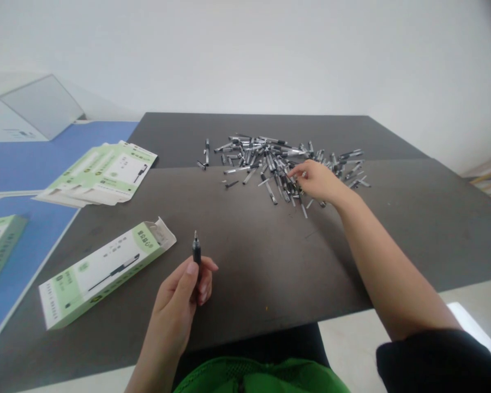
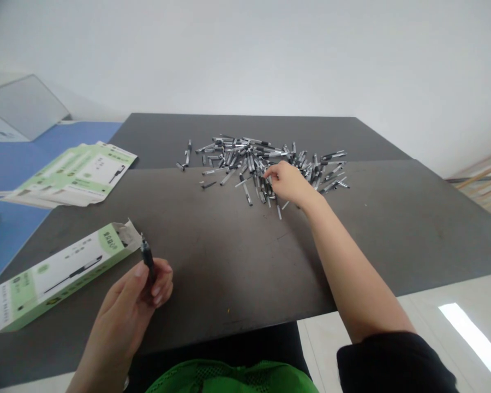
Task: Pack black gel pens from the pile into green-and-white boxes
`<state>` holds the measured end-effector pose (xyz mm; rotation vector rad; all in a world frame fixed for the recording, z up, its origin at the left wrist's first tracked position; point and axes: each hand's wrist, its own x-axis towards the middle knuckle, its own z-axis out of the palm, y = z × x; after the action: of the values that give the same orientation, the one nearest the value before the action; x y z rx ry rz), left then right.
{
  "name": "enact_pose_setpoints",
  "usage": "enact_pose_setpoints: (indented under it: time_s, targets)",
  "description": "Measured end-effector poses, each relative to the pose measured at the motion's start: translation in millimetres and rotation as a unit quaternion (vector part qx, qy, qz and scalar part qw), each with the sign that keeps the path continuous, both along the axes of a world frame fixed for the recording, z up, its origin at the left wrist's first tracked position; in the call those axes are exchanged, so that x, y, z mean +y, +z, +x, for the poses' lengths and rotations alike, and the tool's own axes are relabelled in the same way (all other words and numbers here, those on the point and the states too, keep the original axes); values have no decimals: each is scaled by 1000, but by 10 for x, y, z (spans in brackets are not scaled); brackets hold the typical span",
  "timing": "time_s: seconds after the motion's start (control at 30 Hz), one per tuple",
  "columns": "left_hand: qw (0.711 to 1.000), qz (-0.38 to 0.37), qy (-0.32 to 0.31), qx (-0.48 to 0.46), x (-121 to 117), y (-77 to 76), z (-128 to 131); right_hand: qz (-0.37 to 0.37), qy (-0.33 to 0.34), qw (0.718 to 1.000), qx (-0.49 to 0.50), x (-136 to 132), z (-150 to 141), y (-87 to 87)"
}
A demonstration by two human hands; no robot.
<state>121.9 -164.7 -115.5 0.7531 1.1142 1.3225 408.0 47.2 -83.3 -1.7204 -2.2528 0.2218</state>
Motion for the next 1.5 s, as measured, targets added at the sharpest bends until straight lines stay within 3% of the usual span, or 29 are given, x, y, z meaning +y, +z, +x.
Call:
enact_pose_setpoints:
  time_s: [0.2,0.37,0.5,0.57,0.67,0.73,0.8,0.9,1.1,1.33,1.5]
  targets:
    - [1000,-24,2,-9,-26,-31,-23,-55,30,995,-80,-63,169,-89]
    - [1000,-27,-3,-1,-4,-39,-33,-55,29,993,-98,-109,149,-220]
    - [1000,-26,4,-5,-5,-27,-27,-41,37,992,-111,-142,151,-176]
    - [1000,-18,-4,-2,-6,-32,-24,-16,41,995,-86,-212,144,-80]
    - [999,-7,-32,11,-3,-45,-12,42,28,995,85,-435,23,116]
    - [998,-4,-57,21,-2,-50,5,71,55,968,234,-651,-156,236]
    - [997,1,-76,30,-6,-54,25,73,136,927,341,-876,-385,317]
    - [994,12,-98,47,-17,-64,45,-20,213,881,422,-1121,-709,355]
    - [990,19,-114,79,-41,-84,52,-153,193,787,565,-1226,-1055,247]
    - [990,8,-110,84,-49,-72,72,-205,200,748,599,-1237,-1141,53]
    - [990,10,-108,91,-50,-58,86,-259,175,727,612,-1275,-1172,14]
